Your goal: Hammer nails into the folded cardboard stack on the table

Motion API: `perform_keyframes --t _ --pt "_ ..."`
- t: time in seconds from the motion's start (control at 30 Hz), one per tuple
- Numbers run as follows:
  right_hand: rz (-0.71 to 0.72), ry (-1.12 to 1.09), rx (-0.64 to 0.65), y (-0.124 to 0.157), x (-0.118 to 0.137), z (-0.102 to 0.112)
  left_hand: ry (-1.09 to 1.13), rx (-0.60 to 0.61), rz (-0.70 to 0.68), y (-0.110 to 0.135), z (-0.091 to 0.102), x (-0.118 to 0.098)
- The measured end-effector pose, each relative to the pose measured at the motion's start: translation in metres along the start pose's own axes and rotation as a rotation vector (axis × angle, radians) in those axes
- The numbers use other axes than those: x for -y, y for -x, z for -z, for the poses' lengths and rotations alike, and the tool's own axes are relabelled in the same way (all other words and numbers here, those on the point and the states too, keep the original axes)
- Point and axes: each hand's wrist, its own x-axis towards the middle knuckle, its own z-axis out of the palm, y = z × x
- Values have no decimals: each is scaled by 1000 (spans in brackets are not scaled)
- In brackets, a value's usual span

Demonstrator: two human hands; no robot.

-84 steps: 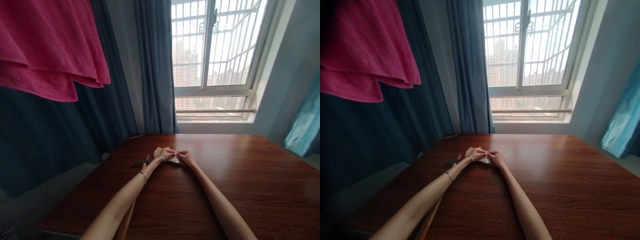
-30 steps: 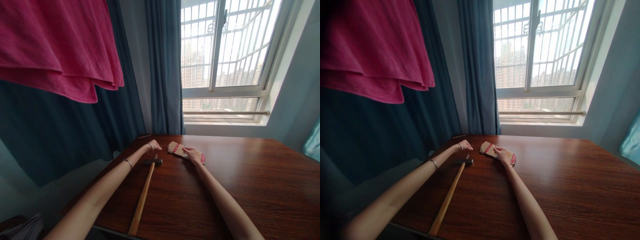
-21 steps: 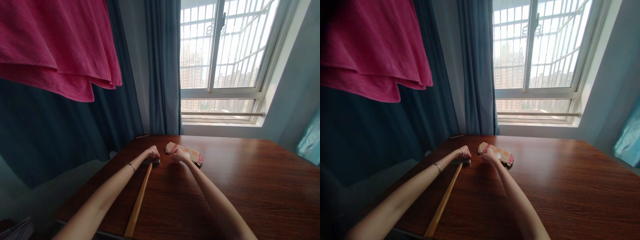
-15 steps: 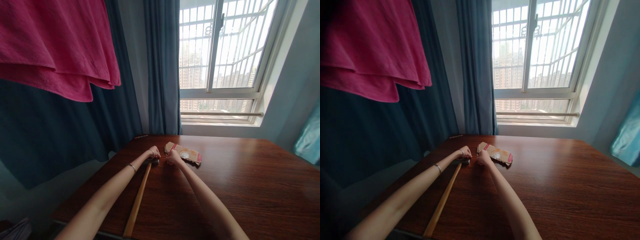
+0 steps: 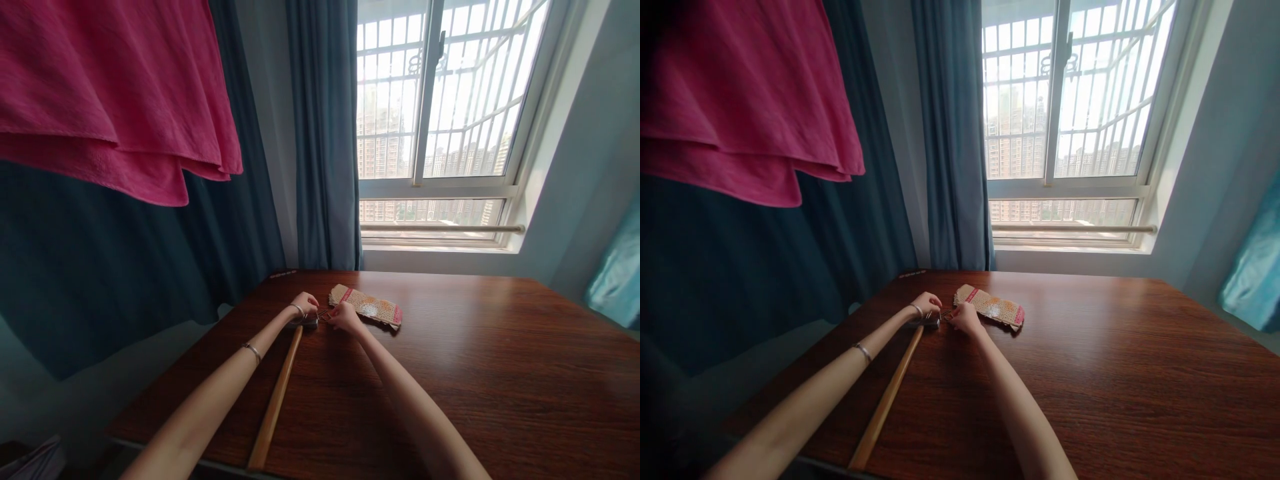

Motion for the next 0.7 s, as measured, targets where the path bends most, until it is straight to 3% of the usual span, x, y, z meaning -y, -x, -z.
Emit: perform_keyframes --t 0.17,0.27,0.53,0.7 --pt "41 -10 2 7 -3 8 -175 -167 104 32 26 -3" --pt "70 -8 -14 16 -8 20 -337 -163 218 59 33 -7" --pt "145 28 -16 44 -22 49 -479 135 215 120 17 4" --pt "190 55 1 49 -20 49 -502 6 171 129 3 21"
